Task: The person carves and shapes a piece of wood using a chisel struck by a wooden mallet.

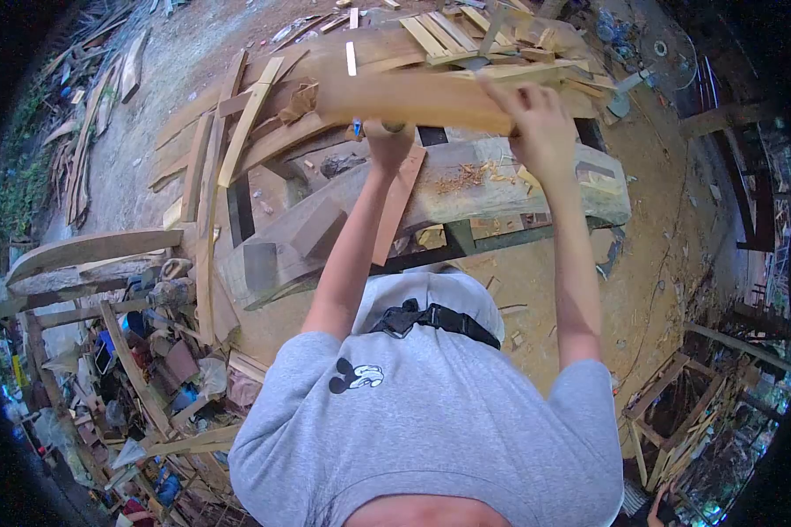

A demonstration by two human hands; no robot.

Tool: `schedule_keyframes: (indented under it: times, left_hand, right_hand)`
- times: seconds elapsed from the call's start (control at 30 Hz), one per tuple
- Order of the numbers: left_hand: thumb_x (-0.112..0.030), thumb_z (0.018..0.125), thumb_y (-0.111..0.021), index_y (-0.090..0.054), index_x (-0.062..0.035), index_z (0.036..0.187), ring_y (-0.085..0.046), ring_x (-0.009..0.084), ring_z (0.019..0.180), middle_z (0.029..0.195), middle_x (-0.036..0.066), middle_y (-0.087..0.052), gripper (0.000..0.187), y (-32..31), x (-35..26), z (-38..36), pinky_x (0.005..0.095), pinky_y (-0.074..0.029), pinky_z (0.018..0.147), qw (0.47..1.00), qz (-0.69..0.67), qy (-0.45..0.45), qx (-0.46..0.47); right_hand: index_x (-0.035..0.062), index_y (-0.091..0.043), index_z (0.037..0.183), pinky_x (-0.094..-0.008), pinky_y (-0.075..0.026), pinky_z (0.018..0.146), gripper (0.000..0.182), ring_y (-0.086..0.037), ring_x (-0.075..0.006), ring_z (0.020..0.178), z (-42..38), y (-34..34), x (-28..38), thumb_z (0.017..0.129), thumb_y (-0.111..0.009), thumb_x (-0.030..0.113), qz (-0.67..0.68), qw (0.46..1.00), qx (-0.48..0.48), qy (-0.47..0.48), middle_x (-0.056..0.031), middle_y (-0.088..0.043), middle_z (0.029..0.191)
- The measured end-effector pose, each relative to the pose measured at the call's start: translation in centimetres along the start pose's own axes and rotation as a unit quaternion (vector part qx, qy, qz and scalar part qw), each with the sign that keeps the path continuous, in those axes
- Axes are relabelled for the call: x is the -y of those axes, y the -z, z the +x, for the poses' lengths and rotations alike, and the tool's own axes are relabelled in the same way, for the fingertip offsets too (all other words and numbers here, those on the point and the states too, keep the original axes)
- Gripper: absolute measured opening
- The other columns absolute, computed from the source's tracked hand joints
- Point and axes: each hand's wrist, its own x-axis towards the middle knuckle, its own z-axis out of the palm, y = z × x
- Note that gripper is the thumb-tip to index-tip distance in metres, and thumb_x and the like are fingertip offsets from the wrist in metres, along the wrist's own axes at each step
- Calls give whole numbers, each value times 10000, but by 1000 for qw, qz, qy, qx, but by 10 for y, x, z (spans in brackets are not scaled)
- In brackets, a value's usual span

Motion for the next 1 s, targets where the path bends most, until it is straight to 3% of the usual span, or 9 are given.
schedule_keyframes:
  times: [0.03,0.1,0.23,0.3,0.37,0.43,0.6,0.67,1.0]
  left_hand:
    - [-67,682,-570,-468,-23,606,-422,113,454,497,17,-439,134,1,6,0,264,-364,453,999,8,31,1]
    - [-65,678,-574,-477,-21,618,-422,114,455,501,16,-441,122,-1,7,3,263,-365,454,998,14,58,-2]
    - [-29,669,-559,-483,-16,598,-416,78,461,497,23,-451,104,-2,0,1,255,-371,443,999,25,-1,-36]
    - [-28,665,-559,-480,-8,595,-426,81,459,500,30,-463,108,-4,-6,0,259,-379,450,999,39,4,9]
    - [-26,662,-561,-480,-5,601,-436,87,461,510,42,-480,104,-3,-5,1,257,-388,463,999,39,1,19]
    - [-25,663,-558,-482,-9,608,-441,95,459,510,50,-487,95,-6,-3,2,261,-382,454,1000,-13,13,-10]
    - [-61,673,-573,-531,1,714,-498,104,551,609,35,-533,85,-2,9,3,270,-413,520,999,-10,32,-10]
    - [-65,671,-576,-528,-1,714,-488,102,547,608,29,-525,91,2,13,4,266,-412,520,999,4,33,3]
    - [-37,683,-576,-494,-9,658,-448,90,507,543,6,-474,90,-4,6,2,246,-392,488,999,17,25,13]
  right_hand:
    - [81,-444,1147,-350,-427,789,661,-536,-261,888,1,8,-2,542,-694,-11,-271,952,108,90,-59,-534,1024]
    - [150,-446,1184,-374,-434,789,766,-526,-315,883,16,23,-9,473,-648,-54,-207,974,69,55,-32,-538,1015]
    - [43,-470,1125,-327,-414,823,609,-525,-191,955,30,18,1,568,-709,-3,189,968,-160,-41,-58,-518,1095]
    - [-10,-470,1109,-308,-402,829,554,-501,-137,970,21,9,24,620,-723,55,430,864,-182,-188,-70,-525,1084]
    - [63,-474,1149,-316,-414,817,595,-522,-181,943,2,-1,11,599,-700,29,367,896,-191,-161,-51,-531,1051]
    - [165,-471,1171,-332,-425,798,660,-522,-243,913,-9,13,-3,563,-672,5,-167,968,189,-9,-32,-529,1024]
    - [148,-460,1185,-324,-444,763,664,-548,-245,860,-6,13,-9,569,-643,-19,-20,997,19,-78,-65,-567,943]
    - [21,-439,1163,-296,-442,767,599,-563,-194,869,-25,-5,-14,601,-642,-10,308,928,-47,-204,-131,-571,951]
    - [120,-373,1205,-408,-448,752,635,-556,-369,873,-157,-74,28,616,-608,158,174,853,265,-415,-212,-574,928]
